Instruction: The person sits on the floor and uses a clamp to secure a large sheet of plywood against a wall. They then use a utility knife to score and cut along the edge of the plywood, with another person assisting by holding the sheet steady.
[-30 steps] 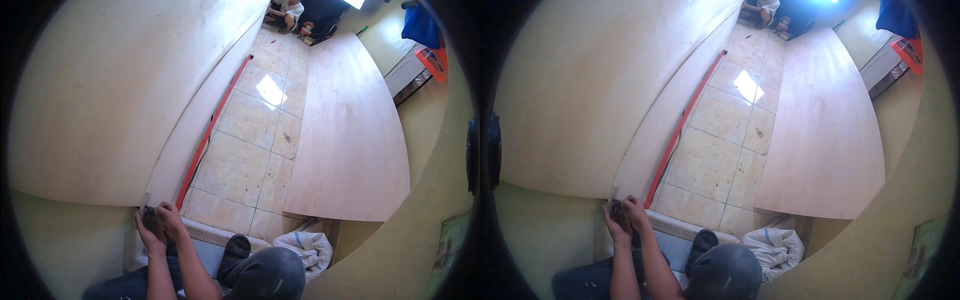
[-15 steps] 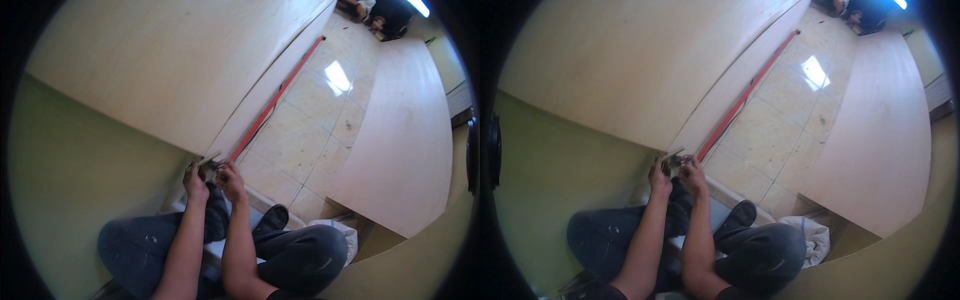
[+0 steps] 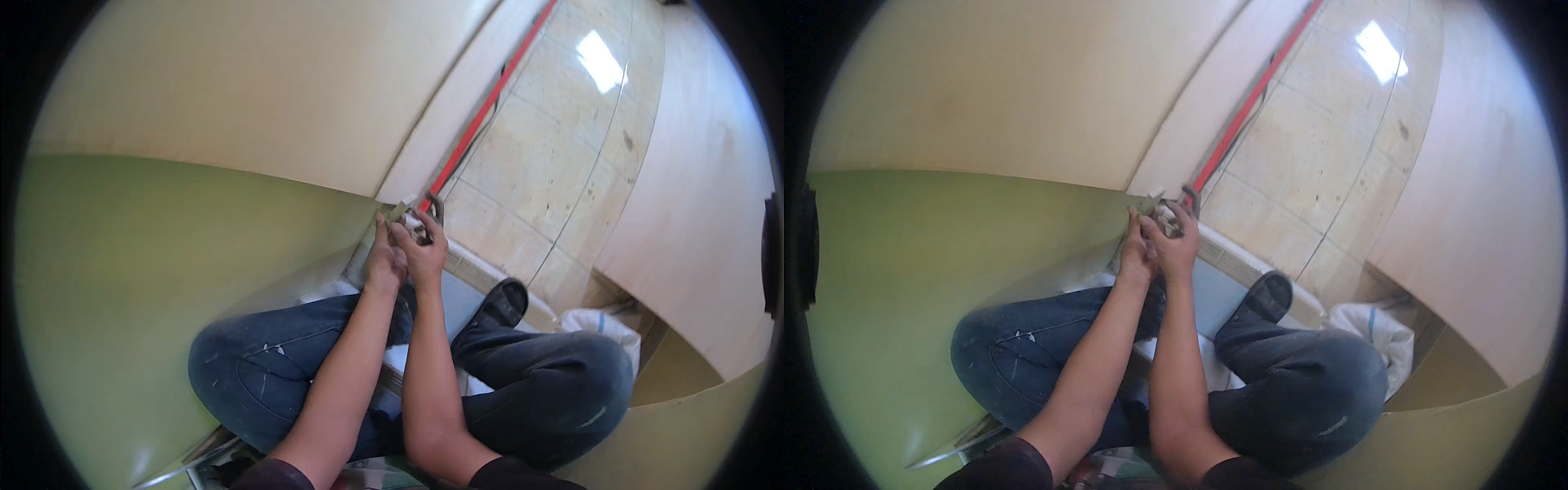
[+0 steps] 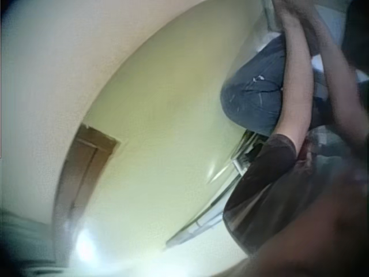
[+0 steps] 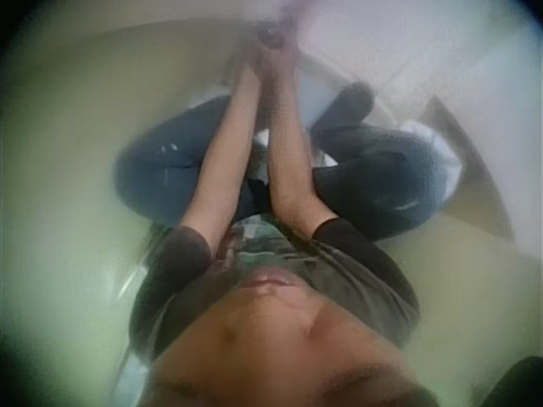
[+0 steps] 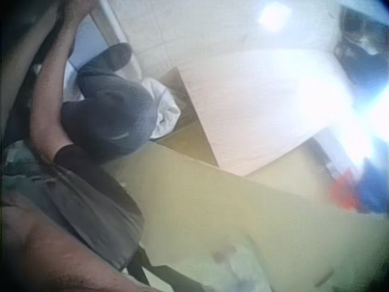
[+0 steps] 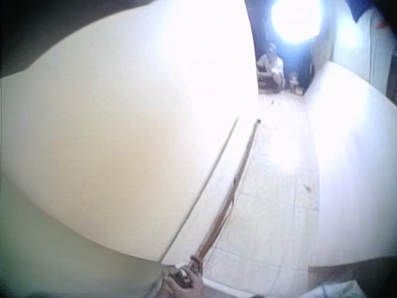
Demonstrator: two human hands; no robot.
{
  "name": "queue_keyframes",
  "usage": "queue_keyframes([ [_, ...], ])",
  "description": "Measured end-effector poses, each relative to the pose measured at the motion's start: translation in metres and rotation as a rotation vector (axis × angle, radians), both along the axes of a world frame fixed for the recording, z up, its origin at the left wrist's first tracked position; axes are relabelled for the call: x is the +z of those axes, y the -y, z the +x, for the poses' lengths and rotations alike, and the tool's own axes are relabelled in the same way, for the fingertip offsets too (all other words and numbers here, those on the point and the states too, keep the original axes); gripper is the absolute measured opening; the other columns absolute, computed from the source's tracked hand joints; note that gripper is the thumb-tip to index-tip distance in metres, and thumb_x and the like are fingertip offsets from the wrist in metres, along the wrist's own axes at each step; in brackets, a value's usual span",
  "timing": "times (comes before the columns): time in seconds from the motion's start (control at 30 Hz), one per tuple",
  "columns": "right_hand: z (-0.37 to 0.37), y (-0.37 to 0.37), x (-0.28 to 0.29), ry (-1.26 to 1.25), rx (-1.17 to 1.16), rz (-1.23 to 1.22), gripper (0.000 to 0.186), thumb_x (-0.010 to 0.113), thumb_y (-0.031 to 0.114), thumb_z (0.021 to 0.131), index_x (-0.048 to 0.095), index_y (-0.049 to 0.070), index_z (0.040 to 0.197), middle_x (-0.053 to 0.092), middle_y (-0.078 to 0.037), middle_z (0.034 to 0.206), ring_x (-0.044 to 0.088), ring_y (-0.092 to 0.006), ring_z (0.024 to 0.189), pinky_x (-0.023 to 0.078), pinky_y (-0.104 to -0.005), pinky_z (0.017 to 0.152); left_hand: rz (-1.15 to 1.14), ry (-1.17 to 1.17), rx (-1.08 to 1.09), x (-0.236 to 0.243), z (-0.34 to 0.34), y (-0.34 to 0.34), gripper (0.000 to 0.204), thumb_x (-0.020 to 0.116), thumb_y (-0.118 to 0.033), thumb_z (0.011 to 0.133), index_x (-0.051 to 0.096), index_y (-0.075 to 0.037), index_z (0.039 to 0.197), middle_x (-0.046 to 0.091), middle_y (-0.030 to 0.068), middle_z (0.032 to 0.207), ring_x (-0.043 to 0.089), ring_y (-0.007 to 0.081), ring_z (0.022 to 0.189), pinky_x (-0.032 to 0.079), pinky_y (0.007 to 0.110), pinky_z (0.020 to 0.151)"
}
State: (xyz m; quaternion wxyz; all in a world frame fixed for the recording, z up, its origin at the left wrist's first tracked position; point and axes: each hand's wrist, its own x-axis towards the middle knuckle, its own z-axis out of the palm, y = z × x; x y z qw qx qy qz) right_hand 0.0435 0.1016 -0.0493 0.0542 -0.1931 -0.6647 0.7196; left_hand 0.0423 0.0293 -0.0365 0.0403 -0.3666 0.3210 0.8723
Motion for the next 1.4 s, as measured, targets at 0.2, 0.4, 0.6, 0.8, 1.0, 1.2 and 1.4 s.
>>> queue_keyframes([
  [0.2, -0.032, 0.004, 0.052, 0.011, 0.114, 0.199, 0.048, 0.079, 0.013, 0.084, 0.075, 0.013, 0.132, 0.07, -0.014, 0.112, 0.072, -0.0339, 0.096, 0.058, -0.0415, 0.083, -0.669, -0.132, -0.401, 0.019, 0.005, 0.007, 0.064, 0.049, -0.053, 0.112, 0.054, -0.001, 0.15, 0.063, 0.0121, 0.145, 0.063, 0.0209, 0.126, 0.052, 0.035, 0.104],
  [0.4, -0.04, 0.017, 0.042, 0.03, 0.098, 0.406, 0.05, 0.077, 0.006, 0.084, 0.076, 0.016, 0.133, 0.069, -0.016, 0.106, 0.07, -0.0356, 0.093, 0.056, -0.0449, 0.082, -0.999, -0.293, 0.075, 0.015, -0.004, 0.008, 0.052, 0.067, -0.008, 0.104, 0.052, 0.009, 0.15, 0.066, 0.0178, 0.141, 0.065, 0.0218, 0.126, 0.052, 0.036, 0.107],
  [0.6, -0.053, 0.031, 0.028, 0.049, 0.11, 0.364, 0.055, 0.078, 0.004, 0.082, 0.075, 0.018, 0.135, 0.069, -0.019, 0.11, 0.07, -0.0393, 0.098, 0.056, -0.047, 0.086, -1.229, -0.328, -0.076, 0.034, -0.022, 0.018, 0.044, 0.072, -0.007, 0.102, 0.06, 0.011, 0.141, 0.074, 0.0175, 0.125, 0.072, 0.0192, 0.11, 0.057, 0.032, 0.095],
  [0.8, -0.056, 0.035, 0.031, 0.059, 0.122, 0.368, 0.056, 0.079, 0.004, 0.082, 0.074, 0.015, 0.137, 0.068, -0.02, 0.108, 0.07, -0.0386, 0.098, 0.056, -0.0464, 0.086, -1.479, -0.238, -0.13, 0.048, -0.032, 0.023, 0.028, 0.075, -0.008, 0.101, 0.072, 0.011, 0.121, 0.08, 0.0139, 0.101, 0.075, 0.0149, 0.089, 0.059, 0.03, 0.079],
  [1.0, -0.057, 0.037, 0.033, 0.055, 0.112, 0.382, 0.055, 0.078, 0.004, 0.083, 0.073, 0.012, 0.137, 0.068, -0.02, 0.107, 0.07, -0.0393, 0.097, 0.056, -0.0465, 0.085, -1.51, -0.21, -0.137, 0.052, -0.037, 0.023, 0.023, 0.077, -0.007, 0.098, 0.075, 0.011, 0.113, 0.081, 0.0142, 0.096, 0.076, 0.014, 0.083, 0.059, 0.029, 0.075],
  [1.2, -0.056, 0.041, 0.031, 0.04, 0.1, 0.386, 0.053, 0.076, 0.003, 0.084, 0.073, 0.008, 0.137, 0.068, -0.021, 0.107, 0.07, -0.0403, 0.096, 0.057, -0.0469, 0.084, -1.602, -0.209, -0.161, 0.061, -0.039, 0.022, 0.021, 0.078, -0.007, 0.097, 0.076, 0.011, 0.108, 0.081, 0.0133, 0.095, 0.075, 0.0138, 0.083, 0.059, 0.03, 0.076],
  [1.4, -0.056, 0.039, 0.033, 0.031, 0.115, 0.368, 0.049, 0.073, 0.006, 0.087, 0.071, 0.005, 0.136, 0.068, -0.025, 0.114, 0.071, -0.0436, 0.101, 0.058, -0.0501, 0.086, -1.468, -0.197, -0.174, 0.068, -0.04, 0.017, 0.017, 0.079, -0.005, 0.096, 0.075, 0.011, 0.103, 0.08, 0.0117, 0.093, 0.074, 0.0137, 0.082, 0.059, 0.031, 0.075],
])
